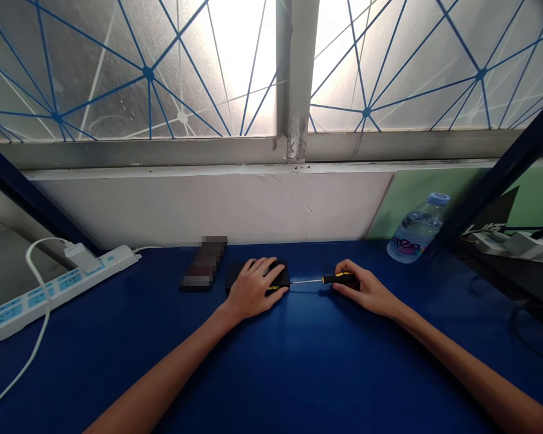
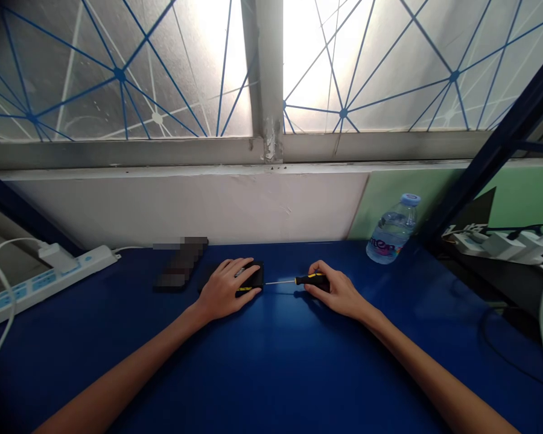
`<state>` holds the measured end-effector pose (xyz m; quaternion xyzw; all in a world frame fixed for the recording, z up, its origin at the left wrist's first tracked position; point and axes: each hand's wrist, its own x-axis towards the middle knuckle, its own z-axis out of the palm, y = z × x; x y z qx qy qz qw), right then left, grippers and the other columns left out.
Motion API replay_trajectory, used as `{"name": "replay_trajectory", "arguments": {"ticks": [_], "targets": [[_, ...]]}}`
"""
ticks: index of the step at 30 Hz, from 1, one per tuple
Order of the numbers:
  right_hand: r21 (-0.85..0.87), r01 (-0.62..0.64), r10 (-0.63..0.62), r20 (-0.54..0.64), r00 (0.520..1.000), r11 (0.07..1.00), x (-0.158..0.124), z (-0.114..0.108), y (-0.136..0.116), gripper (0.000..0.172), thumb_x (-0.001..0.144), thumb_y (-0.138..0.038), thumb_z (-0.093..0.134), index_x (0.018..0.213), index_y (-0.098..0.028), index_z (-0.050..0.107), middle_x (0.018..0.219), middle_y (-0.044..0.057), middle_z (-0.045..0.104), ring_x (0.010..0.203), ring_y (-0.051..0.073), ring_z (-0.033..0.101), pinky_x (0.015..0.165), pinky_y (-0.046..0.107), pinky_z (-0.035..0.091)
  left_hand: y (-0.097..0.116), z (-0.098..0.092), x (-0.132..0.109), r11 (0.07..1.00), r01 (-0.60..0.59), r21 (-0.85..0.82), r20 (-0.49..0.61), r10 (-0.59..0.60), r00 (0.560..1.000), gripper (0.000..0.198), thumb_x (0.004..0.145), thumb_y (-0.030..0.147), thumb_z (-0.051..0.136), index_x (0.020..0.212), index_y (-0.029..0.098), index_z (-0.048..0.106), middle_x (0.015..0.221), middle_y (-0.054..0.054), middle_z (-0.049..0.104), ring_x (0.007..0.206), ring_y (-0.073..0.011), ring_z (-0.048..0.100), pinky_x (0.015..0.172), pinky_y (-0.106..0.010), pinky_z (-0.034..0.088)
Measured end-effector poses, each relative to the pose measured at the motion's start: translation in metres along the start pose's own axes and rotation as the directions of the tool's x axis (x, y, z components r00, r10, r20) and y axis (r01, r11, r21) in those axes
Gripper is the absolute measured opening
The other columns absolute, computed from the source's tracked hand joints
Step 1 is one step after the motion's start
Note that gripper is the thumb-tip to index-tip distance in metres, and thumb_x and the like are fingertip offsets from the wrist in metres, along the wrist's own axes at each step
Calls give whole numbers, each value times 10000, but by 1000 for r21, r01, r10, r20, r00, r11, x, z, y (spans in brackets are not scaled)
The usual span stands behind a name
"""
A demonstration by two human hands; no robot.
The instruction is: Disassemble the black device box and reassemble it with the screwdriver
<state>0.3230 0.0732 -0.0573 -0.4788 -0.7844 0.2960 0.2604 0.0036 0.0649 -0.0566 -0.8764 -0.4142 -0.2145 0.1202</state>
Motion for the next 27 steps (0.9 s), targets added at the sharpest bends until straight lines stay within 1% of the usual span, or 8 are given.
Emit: {"name": "replay_trajectory", "arguments": {"ticks": [8, 12, 15, 20, 22, 25, 27], "targets": [[-4, 2, -2, 13, 1000, 1000, 1, 0, -1, 257, 901, -452, 582, 1010, -236, 494, 680, -40, 537, 570, 130, 441, 555, 256, 319, -1, 1, 0, 1000, -4, -1, -2, 4, 1000, 477, 955, 476, 519, 1317, 175, 597, 1338, -156, 611, 1214, -319, 582, 1031, -513, 452], [2, 1, -1, 4, 1000, 1000, 1, 1, 1, 284, 904, -483, 582, 1026, -240, 499, 684, -38, 541, 572, 129, 445, 550, 251, 321, -1, 2, -1, 1000, -6, -2, 4, 6, 1000, 481, 957, 482, 514, 1324, 180, 592, 1348, -154, 603, 1230, -320, 570, 1039, -512, 445], [34, -8, 8, 0, 1000, 999, 1, 0, 2, 314, 897, -515, 589, 1021, -240, 499, 688, -38, 545, 575, 126, 445, 541, 244, 318, -2, 2, -1, 1000, -3, -1, 5, 3, 1000, 479, 958, 481, 514, 1325, 184, 591, 1346, -153, 604, 1228, -319, 570, 1038, -515, 443], [120, 7, -11, 34, 999, 993, 1, -3, -1, 340, 912, -556, 557, 990, -226, 534, 709, -21, 562, 577, 124, 439, 536, 247, 319, -1, 1, 0, 1000, -3, 4, 10, 3, 1000, 493, 962, 487, 503, 1333, 173, 586, 1345, -154, 606, 1217, -318, 576, 1034, -516, 449], [91, 17, -19, 24, 1000, 996, 2, -4, -4, 356, 922, -570, 530, 963, -218, 570, 723, -7, 575, 592, 129, 445, 541, 252, 322, -1, 0, 0, 1000, -6, 10, 10, 6, 1000, 490, 964, 485, 499, 1330, 172, 588, 1344, -152, 607, 1216, -318, 578, 1034, -512, 450], [-22, 39, -40, -10, 999, 999, 3, -4, -6, 382, 935, -577, 505, 917, -211, 612, 725, 8, 585, 608, 137, 460, 554, 260, 325, -1, 0, 0, 1000, -8, 17, 3, 8, 1000, 486, 967, 483, 494, 1330, 174, 589, 1343, -154, 609, 1218, -320, 578, 1035, -511, 449], [-69, 46, -47, -12, 999, 997, 4, -3, -7, 397, 947, -577, 480, 897, -209, 621, 727, 14, 595, 613, 141, 476, 563, 265, 332, -1, 0, 0, 1000, -9, 14, 0, 9, 1000, 483, 966, 482, 496, 1325, 174, 593, 1338, -156, 612, 1213, -321, 582, 1031, -511, 451]]}}
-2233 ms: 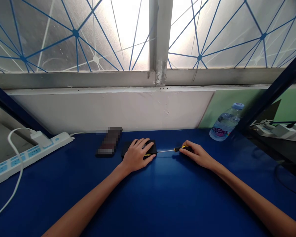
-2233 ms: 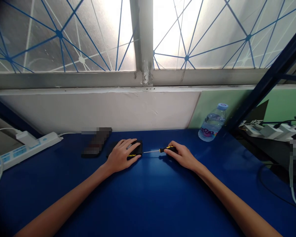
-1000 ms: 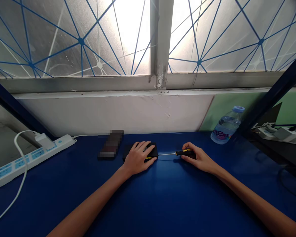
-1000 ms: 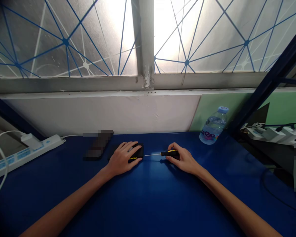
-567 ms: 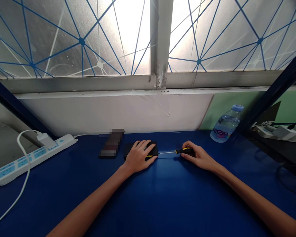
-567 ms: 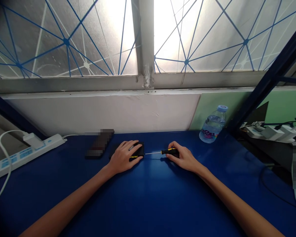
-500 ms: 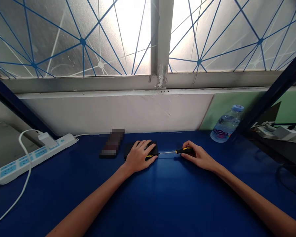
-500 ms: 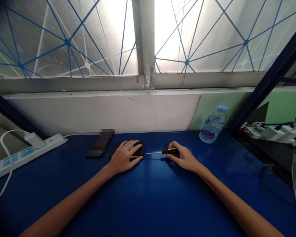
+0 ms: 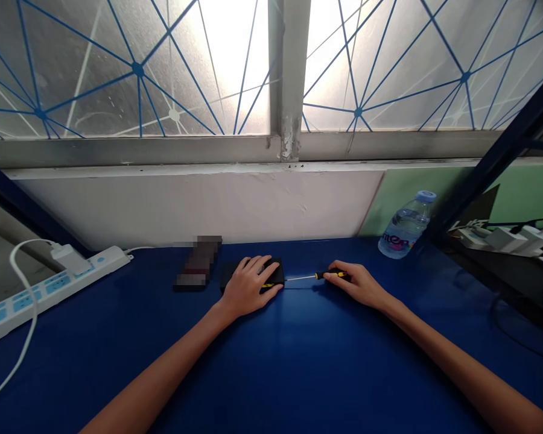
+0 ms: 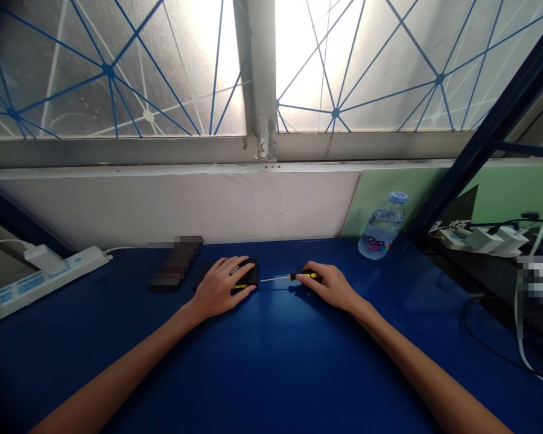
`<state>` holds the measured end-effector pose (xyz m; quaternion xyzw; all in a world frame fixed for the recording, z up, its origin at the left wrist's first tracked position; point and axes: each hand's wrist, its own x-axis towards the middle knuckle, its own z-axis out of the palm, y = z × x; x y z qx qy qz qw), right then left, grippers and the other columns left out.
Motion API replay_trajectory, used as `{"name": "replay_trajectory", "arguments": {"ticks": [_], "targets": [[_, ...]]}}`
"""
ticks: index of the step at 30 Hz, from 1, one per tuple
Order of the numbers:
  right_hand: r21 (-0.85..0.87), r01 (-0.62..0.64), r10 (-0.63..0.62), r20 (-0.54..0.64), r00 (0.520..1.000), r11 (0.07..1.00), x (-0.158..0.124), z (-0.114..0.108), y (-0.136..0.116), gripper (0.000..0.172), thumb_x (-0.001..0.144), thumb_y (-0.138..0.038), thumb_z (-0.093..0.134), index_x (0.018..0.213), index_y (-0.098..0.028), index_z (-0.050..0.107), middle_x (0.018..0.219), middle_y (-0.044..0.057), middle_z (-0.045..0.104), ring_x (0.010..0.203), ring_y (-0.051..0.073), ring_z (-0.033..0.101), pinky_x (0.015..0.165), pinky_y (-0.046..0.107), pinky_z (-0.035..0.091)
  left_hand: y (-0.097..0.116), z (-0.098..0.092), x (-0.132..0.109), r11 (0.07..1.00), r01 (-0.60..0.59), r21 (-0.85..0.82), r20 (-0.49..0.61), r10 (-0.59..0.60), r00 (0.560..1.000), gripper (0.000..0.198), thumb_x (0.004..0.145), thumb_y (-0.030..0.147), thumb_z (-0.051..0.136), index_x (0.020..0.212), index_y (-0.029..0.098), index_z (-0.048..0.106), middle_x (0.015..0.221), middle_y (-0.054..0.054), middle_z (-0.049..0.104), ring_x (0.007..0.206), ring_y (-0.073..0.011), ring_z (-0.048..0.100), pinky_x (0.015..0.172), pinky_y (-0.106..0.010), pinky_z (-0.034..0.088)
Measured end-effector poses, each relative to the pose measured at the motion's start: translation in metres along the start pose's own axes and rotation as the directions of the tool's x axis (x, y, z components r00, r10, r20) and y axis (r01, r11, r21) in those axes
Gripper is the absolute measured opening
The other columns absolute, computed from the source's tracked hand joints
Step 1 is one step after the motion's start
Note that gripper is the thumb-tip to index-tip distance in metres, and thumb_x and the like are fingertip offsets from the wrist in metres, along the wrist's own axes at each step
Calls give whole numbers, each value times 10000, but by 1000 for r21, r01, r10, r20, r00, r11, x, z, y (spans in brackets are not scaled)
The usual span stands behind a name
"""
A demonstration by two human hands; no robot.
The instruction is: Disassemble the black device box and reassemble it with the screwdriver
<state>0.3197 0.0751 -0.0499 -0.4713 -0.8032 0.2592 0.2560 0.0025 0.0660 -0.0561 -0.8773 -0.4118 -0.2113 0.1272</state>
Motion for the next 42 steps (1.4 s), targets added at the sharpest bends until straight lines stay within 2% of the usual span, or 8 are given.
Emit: {"name": "replay_trajectory", "arguments": {"ticks": [4, 9, 15, 20, 24, 34, 38, 42], "targets": [[14, -46, 46, 18, 999, 999, -1, 0, 1, 358, 942, -573, 493, 989, -228, 576, 746, -1, 596, 612, 139, 472, 566, 260, 340, -1, 0, 0, 1000, -1, -8, 0, 1, 1000, 477, 961, 479, 503, 1319, 179, 600, 1339, -155, 611, 1208, -321, 585, 1027, -508, 457], [161, -40, 31, 58, 998, 986, -3, -4, 5, 337, 908, -522, 580, 1061, -240, 475, 856, -9, 585, 650, 126, 447, 593, 250, 360, 0, -2, 1, 1000, -6, -3, -3, 6, 1000, 477, 968, 479, 489, 1318, 176, 603, 1338, -159, 612, 1214, -324, 581, 1026, -512, 459], [209, -40, 31, 45, 998, 977, -2, -2, 5, 355, 910, -570, 549, 1004, -228, 549, 777, 0, 562, 623, 130, 428, 550, 254, 332, 0, 1, 0, 1000, 2, -13, -13, -3, 1000, 473, 961, 473, 503, 1326, 188, 599, 1344, -154, 608, 1217, -329, 580, 1033, -522, 453], [153, -41, 35, 42, 999, 987, -4, -4, -3, 374, 921, -579, 526, 924, -214, 609, 723, 0, 560, 578, 118, 387, 520, 260, 278, 1, 1, -1, 1000, 10, -10, -21, -10, 1000, 468, 954, 465, 514, 1311, 178, 610, 1329, -161, 617, 1211, -335, 584, 1025, -530, 458], [122, -56, 50, 55, 997, 991, -5, -6, -8, 395, 922, -588, 516, 898, -212, 633, 663, -14, 510, 562, 115, 361, 519, 259, 256, 3, -2, -2, 1000, 5, 1, -10, -5, 1000, 479, 952, 473, 515, 1282, 144, 625, 1304, -184, 626, 1187, -348, 594, 995, -543, 470], [156, -95, 82, 92, 992, 983, -6, -5, -11, 498, 928, -625, 467, 811, -181, 661, 622, -5, 496, 534, 106, 335, 500, 261, 220, 4, -1, -4, 1000, 13, -6, 16, -13, 1000, 463, 976, 485, 476, 1293, 177, 612, 1306, -174, 621, 1198, -347, 584, 985, -545, 458], [286, -136, 108, 112, 988, 949, -4, -5, -9, 486, 907, -630, 507, 774, -175, 611, 594, -25, 443, 529, 94, 339, 485, 247, 250, 7, -4, -3, 999, -40, -36, 18, 40, 999, 496, 961, 509, 489, 1324, 186, 588, 1309, -168, 614, 1188, -335, 585, 987, -526, 454], [456, -215, 187, 105, 977, 864, 0, -5, -4, 504, 860, -673, 541, 799, -174, 573, 581, -47, 388, 487, 75, 316, 443, 230, 243, 8, -7, -2, 994, -97, -53, 27, 99, 995, 527, 958, 512, 491, 1367, 186, 556, 1308, -171, 612, 1177, -332, 588, 975, -513, 465]]}}
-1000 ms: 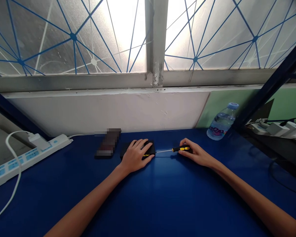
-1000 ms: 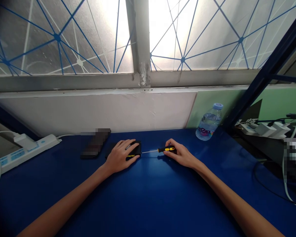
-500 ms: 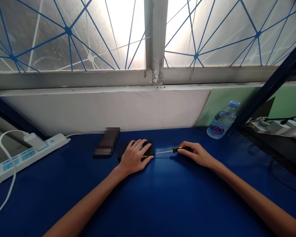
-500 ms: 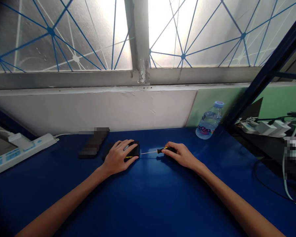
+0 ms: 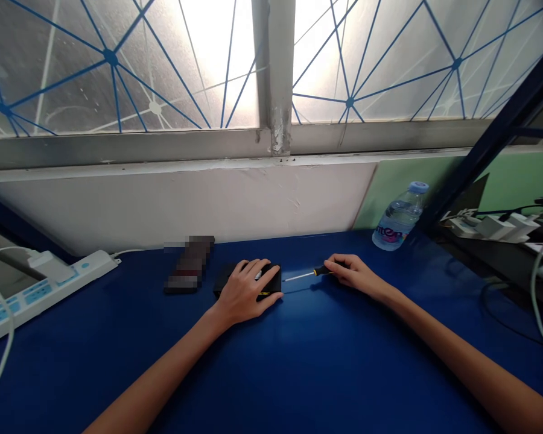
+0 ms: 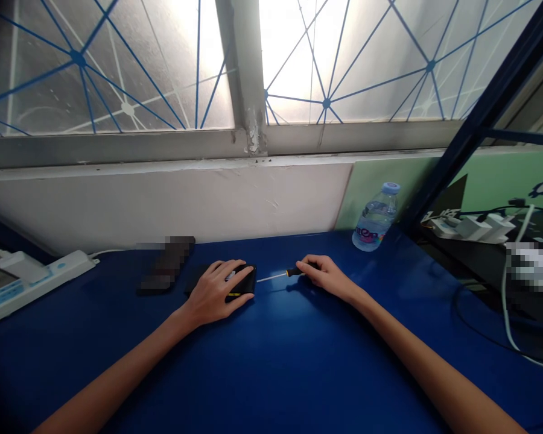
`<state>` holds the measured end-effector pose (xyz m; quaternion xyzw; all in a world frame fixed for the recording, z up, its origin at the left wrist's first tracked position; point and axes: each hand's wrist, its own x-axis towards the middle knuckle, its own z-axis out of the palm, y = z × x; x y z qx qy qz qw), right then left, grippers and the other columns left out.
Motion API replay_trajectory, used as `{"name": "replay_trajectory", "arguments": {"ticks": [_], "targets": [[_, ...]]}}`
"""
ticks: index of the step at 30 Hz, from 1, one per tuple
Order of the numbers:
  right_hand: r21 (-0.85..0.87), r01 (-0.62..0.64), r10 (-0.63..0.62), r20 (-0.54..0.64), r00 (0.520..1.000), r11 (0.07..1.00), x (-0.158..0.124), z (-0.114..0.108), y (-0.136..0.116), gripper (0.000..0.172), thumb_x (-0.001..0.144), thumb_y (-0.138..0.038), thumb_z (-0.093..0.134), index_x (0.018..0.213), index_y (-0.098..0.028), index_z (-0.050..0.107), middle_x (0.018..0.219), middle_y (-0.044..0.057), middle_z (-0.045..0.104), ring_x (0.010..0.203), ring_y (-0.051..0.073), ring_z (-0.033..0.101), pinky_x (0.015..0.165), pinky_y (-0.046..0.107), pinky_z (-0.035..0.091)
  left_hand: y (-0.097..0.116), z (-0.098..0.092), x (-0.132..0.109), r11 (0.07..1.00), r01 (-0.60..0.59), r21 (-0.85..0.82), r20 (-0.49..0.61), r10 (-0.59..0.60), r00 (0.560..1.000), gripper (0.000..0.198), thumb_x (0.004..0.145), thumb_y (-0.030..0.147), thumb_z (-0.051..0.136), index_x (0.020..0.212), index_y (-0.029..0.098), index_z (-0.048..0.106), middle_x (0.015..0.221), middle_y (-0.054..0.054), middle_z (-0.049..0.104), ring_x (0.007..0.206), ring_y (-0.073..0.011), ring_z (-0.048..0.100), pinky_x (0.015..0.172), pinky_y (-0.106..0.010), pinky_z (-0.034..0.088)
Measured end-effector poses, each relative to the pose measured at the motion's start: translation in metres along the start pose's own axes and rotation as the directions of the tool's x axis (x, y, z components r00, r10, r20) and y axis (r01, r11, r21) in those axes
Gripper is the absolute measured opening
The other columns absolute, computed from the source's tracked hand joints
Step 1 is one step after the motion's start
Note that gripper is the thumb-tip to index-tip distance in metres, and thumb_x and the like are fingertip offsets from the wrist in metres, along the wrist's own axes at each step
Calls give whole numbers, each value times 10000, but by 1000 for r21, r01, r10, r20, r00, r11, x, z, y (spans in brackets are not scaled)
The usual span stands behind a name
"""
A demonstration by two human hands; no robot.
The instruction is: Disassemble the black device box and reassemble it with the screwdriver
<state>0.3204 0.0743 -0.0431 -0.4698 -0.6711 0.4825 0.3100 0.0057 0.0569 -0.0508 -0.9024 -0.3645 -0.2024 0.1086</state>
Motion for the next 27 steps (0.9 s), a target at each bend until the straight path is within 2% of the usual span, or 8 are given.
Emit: {"name": "replay_trajectory", "arguments": {"ticks": [3, 7, 12, 18, 27], "targets": [[-8, -14, 13, -123, 992, 1000, 3, 0, 3, 510, 863, -681, 525, 863, -175, 594, 566, -55, 362, 470, 79, 305, 424, 228, 231, 0, -1, 1, 1000, -8, 9, -6, 8, 1000, 525, 960, 508, 494, 1367, 183, 555, 1305, -170, 616, 1173, -330, 595, 977, -509, 470], [-219, 52, -106, -241, 965, 974, 4, 5, 10, 481, 913, -640, 479, 904, -187, 641, 594, -28, 450, 522, 108, 375, 481, 245, 275, 0, -1, 1, 1000, -20, 19, -2, 20, 1000, 524, 960, 502, 498, 1370, 180, 556, 1303, -174, 618, 1170, -333, 601, 972, -511, 479], [-350, 53, -151, -258, 954, 935, 4, 11, 14, 459, 941, -617, 445, 918, -209, 653, 616, -20, 513, 549, 130, 434, 530, 261, 299, 1, -2, 1, 1000, -24, 18, -6, 24, 1000, 531, 957, 499, 503, 1380, 182, 554, 1301, -177, 623, 1171, -345, 604, 977, -526, 483], [-334, 54, -148, -263, 953, 941, 3, 11, 12, 448, 947, -605, 447, 904, -208, 649, 661, -13, 549, 579, 136, 455, 553, 267, 314, 1, -1, 1, 1000, -21, 23, -10, 21, 1000, 526, 954, 505, 505, 1362, 180, 569, 1303, -176, 623, 1167, -341, 606, 978, -522, 483], [-310, 45, -127, -247, 961, 950, 1, 11, 11, 457, 943, -619, 446, 913, -210, 648, 637, -22, 493, 577, 136, 420, 561, 274, 301, 2, -3, 2, 999, -25, 29, -10, 25, 1000, 510, 953, 506, 507, 1321, 166, 600, 1297, -182, 627, 1159, -345, 612, 973, -522, 485]]}}
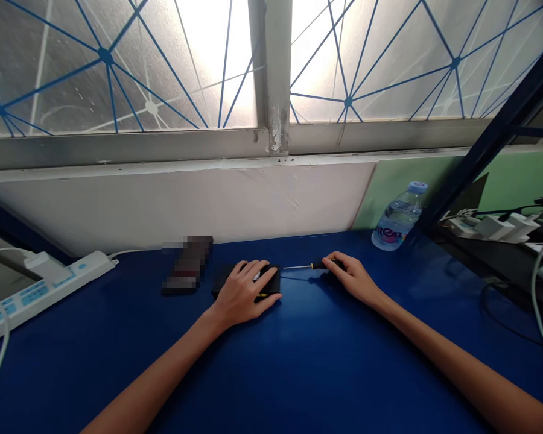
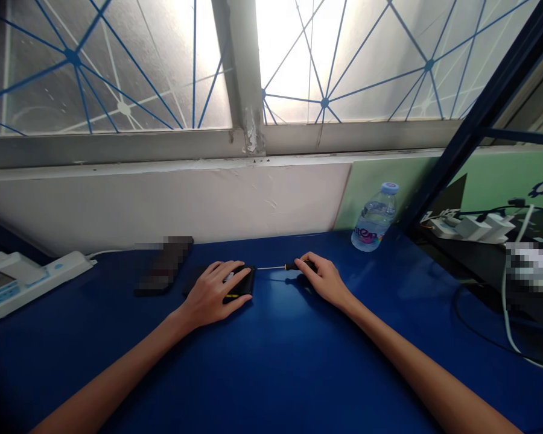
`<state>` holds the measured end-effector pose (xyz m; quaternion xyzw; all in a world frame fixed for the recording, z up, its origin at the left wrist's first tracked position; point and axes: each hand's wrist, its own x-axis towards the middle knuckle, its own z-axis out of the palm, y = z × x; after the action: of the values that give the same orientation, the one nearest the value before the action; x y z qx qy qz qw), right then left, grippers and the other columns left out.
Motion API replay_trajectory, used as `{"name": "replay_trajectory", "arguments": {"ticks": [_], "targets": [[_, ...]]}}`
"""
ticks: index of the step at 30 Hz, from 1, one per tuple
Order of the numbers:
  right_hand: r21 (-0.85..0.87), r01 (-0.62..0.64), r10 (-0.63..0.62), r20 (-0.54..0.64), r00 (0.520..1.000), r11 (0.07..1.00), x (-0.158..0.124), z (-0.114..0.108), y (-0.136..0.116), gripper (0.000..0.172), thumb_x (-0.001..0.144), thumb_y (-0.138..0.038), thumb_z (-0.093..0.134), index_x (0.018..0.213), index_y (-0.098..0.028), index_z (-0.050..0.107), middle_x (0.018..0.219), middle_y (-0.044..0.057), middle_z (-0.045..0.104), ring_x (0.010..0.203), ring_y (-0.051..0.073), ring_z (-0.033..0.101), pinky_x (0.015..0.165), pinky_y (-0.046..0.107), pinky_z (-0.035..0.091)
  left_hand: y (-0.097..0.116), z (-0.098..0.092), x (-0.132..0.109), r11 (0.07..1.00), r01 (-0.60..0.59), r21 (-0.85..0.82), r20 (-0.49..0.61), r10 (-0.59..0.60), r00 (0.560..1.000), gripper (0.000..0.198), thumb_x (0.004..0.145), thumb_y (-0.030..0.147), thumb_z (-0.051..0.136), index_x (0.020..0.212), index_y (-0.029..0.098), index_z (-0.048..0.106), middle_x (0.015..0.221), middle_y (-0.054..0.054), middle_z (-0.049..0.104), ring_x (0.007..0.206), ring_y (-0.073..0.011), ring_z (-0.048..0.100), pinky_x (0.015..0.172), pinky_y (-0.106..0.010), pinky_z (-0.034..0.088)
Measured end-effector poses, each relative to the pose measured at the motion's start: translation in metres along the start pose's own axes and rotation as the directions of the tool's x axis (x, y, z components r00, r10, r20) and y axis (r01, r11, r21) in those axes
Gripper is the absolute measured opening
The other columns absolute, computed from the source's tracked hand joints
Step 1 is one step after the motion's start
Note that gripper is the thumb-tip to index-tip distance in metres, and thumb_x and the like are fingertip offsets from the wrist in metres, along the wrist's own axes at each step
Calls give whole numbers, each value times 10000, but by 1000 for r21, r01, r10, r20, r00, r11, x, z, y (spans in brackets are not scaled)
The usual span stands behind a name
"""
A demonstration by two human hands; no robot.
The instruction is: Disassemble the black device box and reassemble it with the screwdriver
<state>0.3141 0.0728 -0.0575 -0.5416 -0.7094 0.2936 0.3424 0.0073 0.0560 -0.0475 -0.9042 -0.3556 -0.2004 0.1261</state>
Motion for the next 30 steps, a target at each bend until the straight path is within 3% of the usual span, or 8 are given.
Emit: {"name": "replay_trajectory", "arguments": {"ticks": [11, 20, 30], "targets": [[-30, 9, -9, -15, 1000, 1000, -1, 1, 1, 421, 948, -585, 462, 914, -209, 647, 628, -24, 505, 569, 128, 424, 553, 267, 292, -1, 2, -1, 1000, -1, -3, -10, 1, 1000, 512, 949, 507, 514, 1319, 164, 604, 1298, -176, 627, 1171, -346, 604, 981, -523, 478], [119, 27, -41, 115, 993, 993, 7, -7, 7, 326, 877, -514, 609, 953, -198, 638, 755, -1, 615, 571, 117, 485, 538, 252, 362, -1, 2, -1, 1000, 5, -7, -9, -5, 1000, 515, 941, 500, 535, 1323, 161, 601, 1301, -178, 626, 1167, -342, 609, 986, -516, 476], [-38, 174, -171, 71, 983, 984, 7, -6, 10, 202, 792, -362, 714, 916, -205, 689, 943, 49, 635, 808, 186, 592, 699, 300, 437, 0, 2, -2, 1000, -1, 7, -1, 1, 1000, 523, 954, 503, 511, 1319, 139, 602, 1303, -187, 623, 1165, -343, 608, 980, -526, 479]]}}
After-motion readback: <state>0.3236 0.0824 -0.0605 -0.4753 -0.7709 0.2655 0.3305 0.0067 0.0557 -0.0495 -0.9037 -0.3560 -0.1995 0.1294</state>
